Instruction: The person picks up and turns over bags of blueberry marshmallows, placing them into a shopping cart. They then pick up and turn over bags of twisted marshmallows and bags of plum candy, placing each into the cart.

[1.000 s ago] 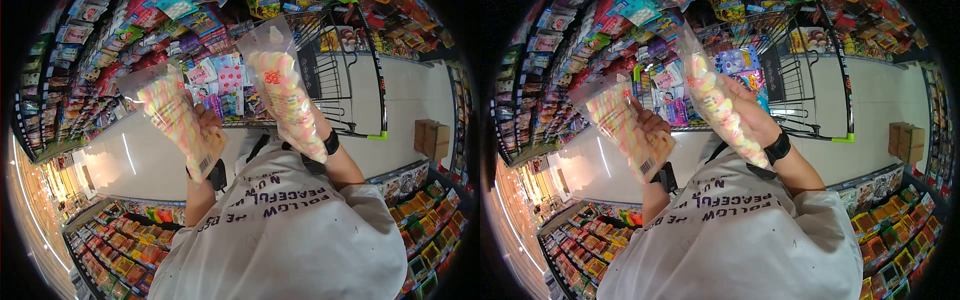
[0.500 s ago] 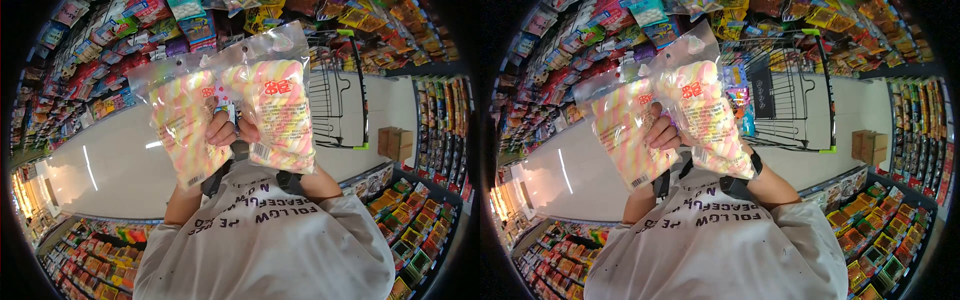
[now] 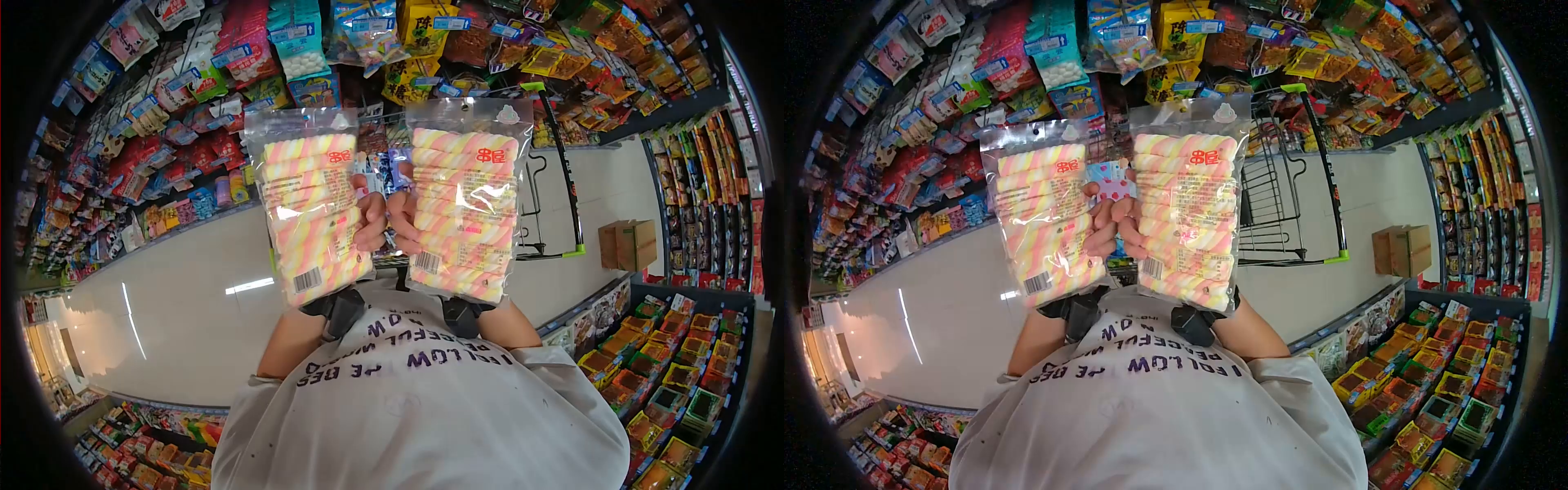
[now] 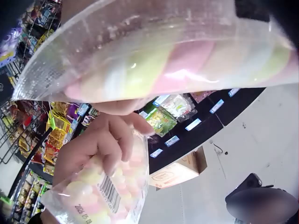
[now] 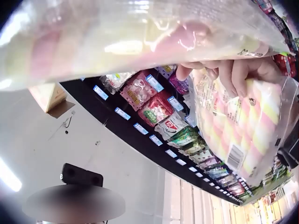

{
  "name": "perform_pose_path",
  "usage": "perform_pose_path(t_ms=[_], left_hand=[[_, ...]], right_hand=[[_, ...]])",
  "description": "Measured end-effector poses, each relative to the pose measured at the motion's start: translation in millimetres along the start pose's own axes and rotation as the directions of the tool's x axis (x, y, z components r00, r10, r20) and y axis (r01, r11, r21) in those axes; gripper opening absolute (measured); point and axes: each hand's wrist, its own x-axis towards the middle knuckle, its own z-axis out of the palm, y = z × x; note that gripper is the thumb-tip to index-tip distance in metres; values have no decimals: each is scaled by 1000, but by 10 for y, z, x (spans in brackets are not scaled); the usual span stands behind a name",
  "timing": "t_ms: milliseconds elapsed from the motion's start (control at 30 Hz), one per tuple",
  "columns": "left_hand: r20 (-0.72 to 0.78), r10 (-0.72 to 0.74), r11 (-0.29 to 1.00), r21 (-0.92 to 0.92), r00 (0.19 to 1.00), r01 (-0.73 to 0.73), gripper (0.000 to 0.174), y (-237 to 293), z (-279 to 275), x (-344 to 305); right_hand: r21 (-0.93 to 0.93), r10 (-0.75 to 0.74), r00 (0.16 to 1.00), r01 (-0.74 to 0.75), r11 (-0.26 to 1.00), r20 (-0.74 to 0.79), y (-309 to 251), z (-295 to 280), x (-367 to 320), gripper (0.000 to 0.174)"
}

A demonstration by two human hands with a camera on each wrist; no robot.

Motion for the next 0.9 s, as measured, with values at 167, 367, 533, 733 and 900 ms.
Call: perform_pose_path(t_ms=[167,367,533,733,900], left_hand=[[-220,171,983,106,960,-151,44,80,-58,-89],[-379,146,958,284,914,-35,41,69,108,-173],[-395,161,907,421,904,22,44,18,-521,-235],[-510,302,858,514,805,4,44,-138,-156,-117],[-387,581,523,851,716,35,36,-125,-218,140]], right_hand=[[-24,40,998,-41,999,-52,17,-83,7,42],[-33,138,977,-146,989,-164,14,-184,104,44],[-385,-94,952,-26,923,-290,247,-422,222,45],[-984,-404,914,106,142,41,412,-827,326,58],[-767,153,981,-187,613,-117,308,-488,223,64]])
